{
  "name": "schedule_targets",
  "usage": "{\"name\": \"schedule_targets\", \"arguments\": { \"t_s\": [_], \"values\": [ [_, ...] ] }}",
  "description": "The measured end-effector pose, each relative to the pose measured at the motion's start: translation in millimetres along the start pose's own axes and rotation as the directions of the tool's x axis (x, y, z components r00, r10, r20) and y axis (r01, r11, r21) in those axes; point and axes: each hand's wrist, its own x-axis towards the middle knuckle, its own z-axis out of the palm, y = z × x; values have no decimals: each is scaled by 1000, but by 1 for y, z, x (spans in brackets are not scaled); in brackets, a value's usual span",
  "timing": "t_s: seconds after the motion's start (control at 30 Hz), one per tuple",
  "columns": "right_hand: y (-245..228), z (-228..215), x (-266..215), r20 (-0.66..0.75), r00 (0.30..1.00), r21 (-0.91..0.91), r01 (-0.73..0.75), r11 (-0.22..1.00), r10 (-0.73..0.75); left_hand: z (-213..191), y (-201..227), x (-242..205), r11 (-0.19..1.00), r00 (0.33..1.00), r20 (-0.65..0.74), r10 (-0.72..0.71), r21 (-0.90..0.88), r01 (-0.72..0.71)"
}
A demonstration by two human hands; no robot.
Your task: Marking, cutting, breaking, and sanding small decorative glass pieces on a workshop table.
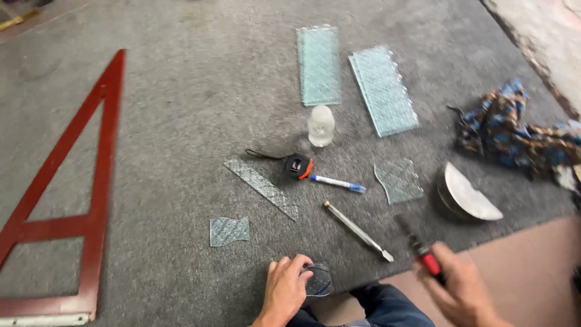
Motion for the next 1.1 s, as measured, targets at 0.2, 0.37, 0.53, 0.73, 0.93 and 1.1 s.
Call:
{"name": "schedule_targets", "arguments": {
  "t_s": [0.2,0.37,0.53,0.73,0.93,1.1],
  "values": [
    [189,338,-62,-184,973,81,160,984,-143,21,-19,-7,961,938,-213,273,112,-254],
    [59,272,-201,-92,995,168,63,984,-48,8,-28,-6,956,929,-256,269,187,-225],
    [53,304,-187,252,966,281,-131,951,59,4,-23,-4,955,964,-94,249,189,-228],
    [-25,269,-185,286,937,325,-294,899,203,11,-17,1,950,980,-38,194,258,-178],
    [-37,277,-175,236,947,324,-287,902,216,-2,0,12,960,998,50,38,275,-51],
    [-37,280,-178,208,938,325,-334,885,278,-1,3,14,962,997,70,10,270,-29]
  ]
}}
